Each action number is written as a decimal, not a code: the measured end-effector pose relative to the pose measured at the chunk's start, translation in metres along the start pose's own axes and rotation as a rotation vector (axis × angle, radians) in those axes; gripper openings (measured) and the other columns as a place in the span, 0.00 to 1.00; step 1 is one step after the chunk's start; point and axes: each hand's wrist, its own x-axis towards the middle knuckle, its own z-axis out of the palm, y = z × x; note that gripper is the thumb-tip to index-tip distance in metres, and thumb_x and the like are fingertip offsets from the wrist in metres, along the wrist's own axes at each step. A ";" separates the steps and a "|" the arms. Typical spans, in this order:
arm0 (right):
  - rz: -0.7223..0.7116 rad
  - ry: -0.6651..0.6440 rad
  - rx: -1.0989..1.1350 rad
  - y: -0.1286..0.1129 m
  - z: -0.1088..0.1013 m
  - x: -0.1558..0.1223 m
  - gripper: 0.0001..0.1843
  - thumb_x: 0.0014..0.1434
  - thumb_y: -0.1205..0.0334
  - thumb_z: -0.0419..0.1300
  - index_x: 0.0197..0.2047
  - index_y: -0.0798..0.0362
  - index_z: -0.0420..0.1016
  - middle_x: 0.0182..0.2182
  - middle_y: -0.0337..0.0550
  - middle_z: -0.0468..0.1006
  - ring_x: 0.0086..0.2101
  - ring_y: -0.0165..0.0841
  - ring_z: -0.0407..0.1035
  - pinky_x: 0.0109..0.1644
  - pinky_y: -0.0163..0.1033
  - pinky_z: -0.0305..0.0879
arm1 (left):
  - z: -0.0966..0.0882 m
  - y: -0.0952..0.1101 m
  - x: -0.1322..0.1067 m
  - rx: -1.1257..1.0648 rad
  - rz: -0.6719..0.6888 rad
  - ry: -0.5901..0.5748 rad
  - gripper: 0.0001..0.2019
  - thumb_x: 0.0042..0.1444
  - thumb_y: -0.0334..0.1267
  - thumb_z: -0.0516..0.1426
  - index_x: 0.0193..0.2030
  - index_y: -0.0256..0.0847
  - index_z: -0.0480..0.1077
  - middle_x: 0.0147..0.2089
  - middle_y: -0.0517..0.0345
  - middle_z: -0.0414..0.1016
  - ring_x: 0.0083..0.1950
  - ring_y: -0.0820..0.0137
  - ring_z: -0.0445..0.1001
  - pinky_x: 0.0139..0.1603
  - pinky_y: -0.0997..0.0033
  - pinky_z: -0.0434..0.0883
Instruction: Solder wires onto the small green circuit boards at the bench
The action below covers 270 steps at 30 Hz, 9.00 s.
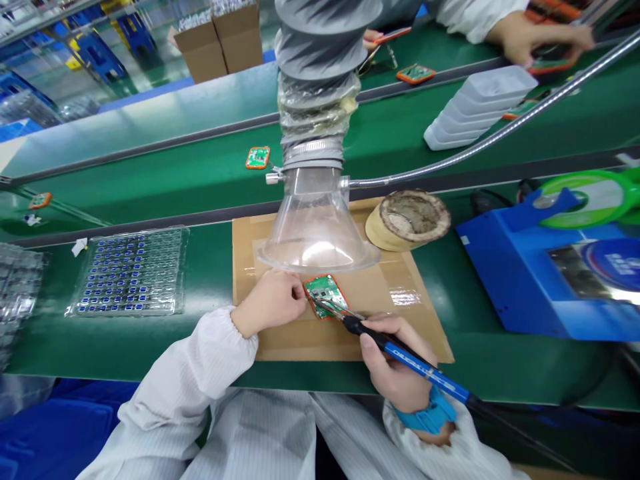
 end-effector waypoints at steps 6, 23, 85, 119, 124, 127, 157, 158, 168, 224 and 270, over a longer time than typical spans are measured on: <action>-0.018 0.038 0.032 0.003 0.000 -0.002 0.05 0.61 0.65 0.63 0.41 0.50 0.75 0.33 0.42 0.77 0.33 0.36 0.75 0.34 0.39 0.74 | 0.000 0.000 -0.001 0.000 0.002 0.005 0.09 0.54 0.25 0.57 0.24 0.38 0.73 0.29 0.58 0.77 0.29 0.71 0.70 0.34 0.69 0.66; 0.035 0.295 0.085 0.027 -0.015 -0.007 0.06 0.59 0.61 0.65 0.39 0.53 0.77 0.32 0.43 0.77 0.32 0.38 0.75 0.35 0.43 0.72 | -0.001 -0.001 0.000 0.040 -0.011 -0.016 0.09 0.54 0.27 0.57 0.25 0.38 0.73 0.30 0.58 0.78 0.32 0.69 0.73 0.39 0.68 0.69; 0.114 -0.198 0.058 -0.002 0.020 0.002 0.16 0.65 0.50 0.61 0.54 0.42 0.72 0.46 0.43 0.84 0.49 0.50 0.78 0.54 0.58 0.73 | -0.021 -0.041 -0.033 0.392 0.095 0.298 0.06 0.61 0.40 0.59 0.36 0.40 0.71 0.42 0.51 0.77 0.47 0.60 0.74 0.49 0.62 0.67; -0.003 -0.312 -0.188 0.008 0.027 0.002 0.21 0.68 0.44 0.57 0.59 0.44 0.70 0.52 0.42 0.81 0.52 0.48 0.76 0.51 0.52 0.74 | -0.091 -0.142 -0.147 -0.296 -0.195 0.731 0.10 0.56 0.43 0.62 0.32 0.37 0.72 0.30 0.58 0.73 0.32 0.71 0.70 0.36 0.71 0.68; -0.097 -0.240 -0.139 0.011 0.026 -0.001 0.18 0.68 0.52 0.60 0.58 0.47 0.71 0.49 0.44 0.83 0.50 0.44 0.77 0.52 0.48 0.73 | -0.029 -0.082 -0.084 -0.975 0.148 0.621 0.17 0.51 0.45 0.69 0.28 0.36 0.68 0.33 0.59 0.70 0.29 0.78 0.66 0.31 0.75 0.65; -0.028 -0.161 -0.048 -0.003 0.024 -0.004 0.16 0.67 0.57 0.62 0.56 0.49 0.71 0.47 0.46 0.83 0.53 0.43 0.75 0.60 0.50 0.69 | -0.007 -0.055 -0.057 -1.363 0.235 0.513 0.21 0.47 0.46 0.72 0.27 0.36 0.66 0.43 0.55 0.73 0.35 0.76 0.72 0.34 0.75 0.69; 0.323 0.104 0.411 -0.032 0.060 0.023 0.16 0.58 0.56 0.71 0.46 0.48 0.73 0.34 0.42 0.83 0.36 0.37 0.80 0.43 0.43 0.80 | 0.020 -0.010 -0.042 -0.668 0.069 0.275 0.08 0.56 0.40 0.63 0.33 0.37 0.80 0.31 0.54 0.80 0.30 0.71 0.73 0.31 0.73 0.68; 0.328 0.102 0.425 -0.032 0.060 0.023 0.16 0.57 0.56 0.72 0.46 0.48 0.73 0.34 0.41 0.83 0.36 0.37 0.80 0.43 0.43 0.80 | 0.019 -0.010 -0.042 -0.639 0.077 0.292 0.07 0.56 0.39 0.63 0.33 0.37 0.80 0.31 0.55 0.80 0.30 0.71 0.73 0.32 0.73 0.69; 0.315 0.116 0.421 -0.032 0.061 0.025 0.14 0.59 0.59 0.70 0.46 0.48 0.73 0.33 0.40 0.82 0.34 0.35 0.80 0.42 0.41 0.80 | 0.022 -0.005 -0.042 -0.655 0.051 0.314 0.08 0.57 0.41 0.63 0.33 0.37 0.79 0.31 0.54 0.81 0.30 0.70 0.75 0.31 0.73 0.70; -0.036 0.046 -0.158 -0.009 0.025 0.004 0.06 0.62 0.63 0.65 0.43 0.49 0.78 0.35 0.41 0.82 0.32 0.35 0.77 0.38 0.39 0.76 | -0.010 -0.035 0.010 -0.071 0.089 0.063 0.09 0.51 0.26 0.56 0.22 0.39 0.67 0.26 0.61 0.73 0.30 0.72 0.68 0.34 0.72 0.64; 0.173 0.287 -0.069 0.024 -0.006 0.005 0.06 0.59 0.60 0.68 0.39 0.51 0.81 0.34 0.42 0.81 0.33 0.36 0.76 0.37 0.39 0.70 | -0.104 -0.103 -0.002 -0.795 -0.268 -0.108 0.13 0.53 0.41 0.64 0.33 0.39 0.63 0.35 0.53 0.78 0.31 0.72 0.76 0.31 0.76 0.68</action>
